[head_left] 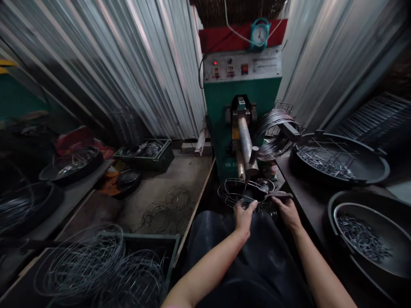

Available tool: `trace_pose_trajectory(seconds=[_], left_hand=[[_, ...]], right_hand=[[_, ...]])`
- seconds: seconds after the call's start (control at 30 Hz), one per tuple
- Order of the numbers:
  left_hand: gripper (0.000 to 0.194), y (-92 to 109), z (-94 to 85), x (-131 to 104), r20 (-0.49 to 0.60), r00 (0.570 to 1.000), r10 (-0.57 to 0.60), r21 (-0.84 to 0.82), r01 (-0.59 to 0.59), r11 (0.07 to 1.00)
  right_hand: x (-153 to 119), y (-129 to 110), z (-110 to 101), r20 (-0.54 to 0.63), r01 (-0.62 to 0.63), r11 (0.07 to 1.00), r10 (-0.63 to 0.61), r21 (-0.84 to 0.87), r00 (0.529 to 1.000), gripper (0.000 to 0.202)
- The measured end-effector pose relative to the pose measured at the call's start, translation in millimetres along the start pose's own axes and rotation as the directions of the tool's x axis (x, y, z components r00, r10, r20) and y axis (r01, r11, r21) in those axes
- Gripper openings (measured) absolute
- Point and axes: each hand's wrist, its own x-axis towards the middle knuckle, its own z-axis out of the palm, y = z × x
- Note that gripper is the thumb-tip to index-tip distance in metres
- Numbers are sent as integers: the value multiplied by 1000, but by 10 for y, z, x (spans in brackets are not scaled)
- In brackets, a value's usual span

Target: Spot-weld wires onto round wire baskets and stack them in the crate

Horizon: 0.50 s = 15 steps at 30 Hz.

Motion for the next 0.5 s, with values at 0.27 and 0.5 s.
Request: trace_pose_trajectory(seconds=[0.27, 0.5], left_hand=[[22, -54, 55, 74, 40, 970, 240, 103, -243, 965], [15, 67, -18, 78, 239, 918, 317, 82, -344, 935]], right_hand=[[-136, -119, 35, -46, 153, 988, -153, -2, 987, 32], [-264, -448, 221, 147, 365, 879, -335, -307, 931, 21]])
